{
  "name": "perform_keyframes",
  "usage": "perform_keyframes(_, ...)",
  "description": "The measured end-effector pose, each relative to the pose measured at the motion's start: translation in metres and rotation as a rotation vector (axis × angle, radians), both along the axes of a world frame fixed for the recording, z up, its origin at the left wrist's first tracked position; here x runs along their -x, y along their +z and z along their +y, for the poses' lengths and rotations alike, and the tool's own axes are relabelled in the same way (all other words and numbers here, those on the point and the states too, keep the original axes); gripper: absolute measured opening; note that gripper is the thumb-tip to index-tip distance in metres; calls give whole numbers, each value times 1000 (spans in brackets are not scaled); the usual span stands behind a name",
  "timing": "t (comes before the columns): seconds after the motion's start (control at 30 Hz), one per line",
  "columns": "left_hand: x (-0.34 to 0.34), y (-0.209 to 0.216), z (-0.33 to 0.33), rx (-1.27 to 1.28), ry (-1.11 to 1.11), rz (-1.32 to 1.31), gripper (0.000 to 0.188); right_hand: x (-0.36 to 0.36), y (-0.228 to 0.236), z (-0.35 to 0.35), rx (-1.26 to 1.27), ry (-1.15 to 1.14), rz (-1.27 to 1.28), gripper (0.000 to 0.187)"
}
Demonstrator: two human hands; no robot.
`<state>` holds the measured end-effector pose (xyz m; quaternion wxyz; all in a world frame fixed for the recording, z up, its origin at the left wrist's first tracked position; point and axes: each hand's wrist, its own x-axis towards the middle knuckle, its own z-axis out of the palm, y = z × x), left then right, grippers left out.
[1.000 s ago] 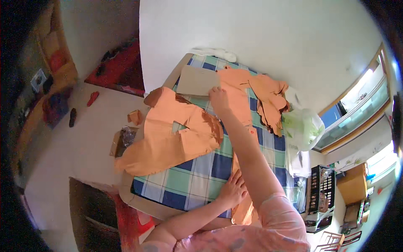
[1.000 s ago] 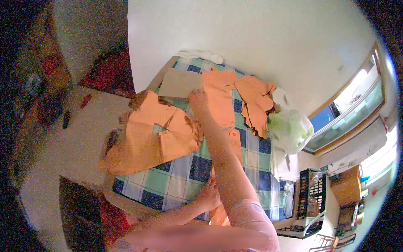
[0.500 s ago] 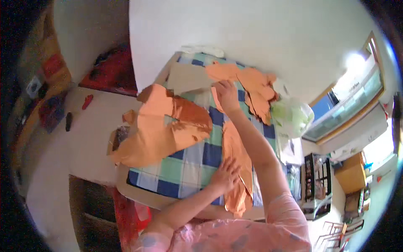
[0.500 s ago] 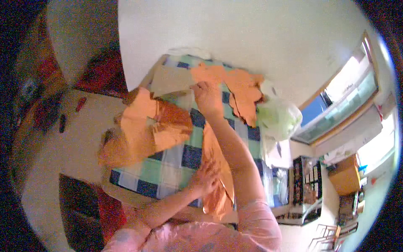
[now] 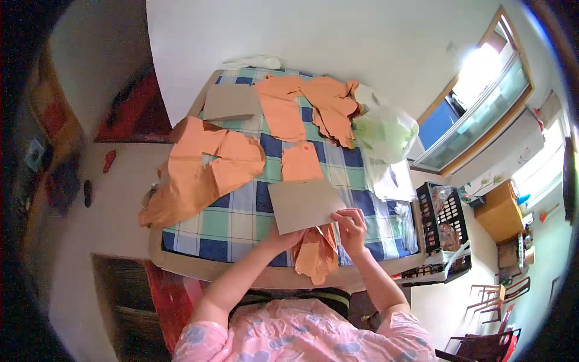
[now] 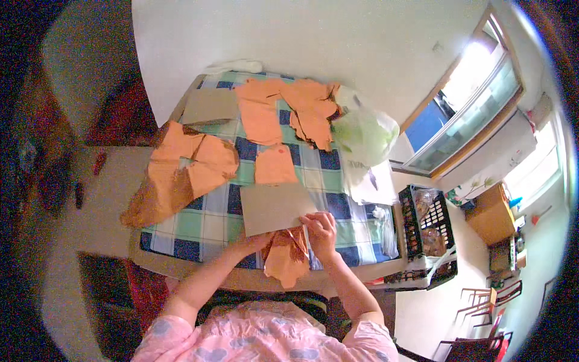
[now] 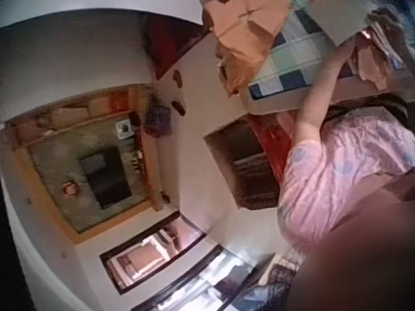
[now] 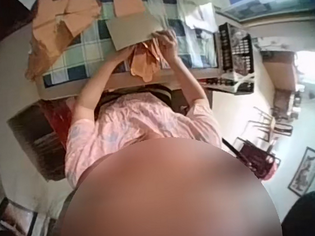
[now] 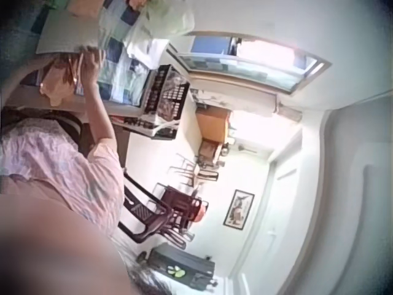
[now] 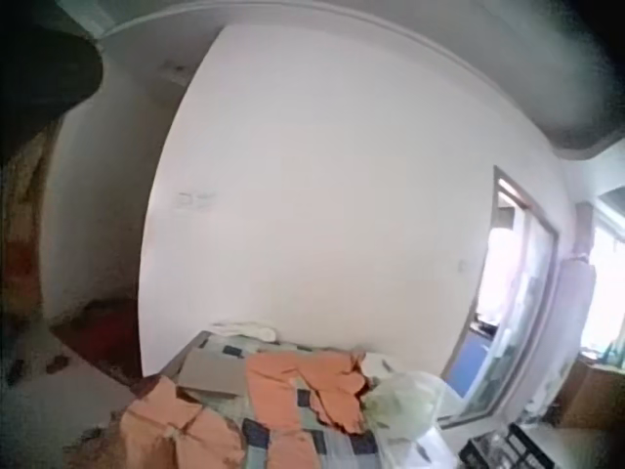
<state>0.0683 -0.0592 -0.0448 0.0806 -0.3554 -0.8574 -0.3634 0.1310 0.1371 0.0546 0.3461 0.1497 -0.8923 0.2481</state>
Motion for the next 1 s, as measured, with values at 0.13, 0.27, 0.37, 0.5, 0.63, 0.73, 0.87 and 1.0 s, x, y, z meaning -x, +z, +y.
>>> perform_keyframes(0.13,-8,40,-38,-108,188,46,21,-27,-16,16,-43,-81,-22,32)
perform_keyframes(0.27,-8,42,-67,-234,322,-61,27,-39,-30,17,-102,-47,-125,33)
perform_keyframes(0.37,-14,49,-50,-186,242,107,33,-43,-29,19,-84,-13,-217,39)
perform_keyframes(0.5,-13,48,-25,55,133,108,39,-27,-32,30,-21,11,-294,44)
perform_keyframes(0.63,-3,45,-5,138,76,133,41,7,-35,25,-164,-117,-420,48)
perform_keyframes(0.73,-3,37,-1,170,79,104,48,5,-43,20,-254,-158,-502,48)
perform_keyframes(0.87,-12,33,-2,205,68,71,48,-5,-41,17,-271,-168,-516,47)
perform_keyframes(1.0,-20,36,-4,188,60,47,49,-12,-42,15,-262,-165,-509,46)
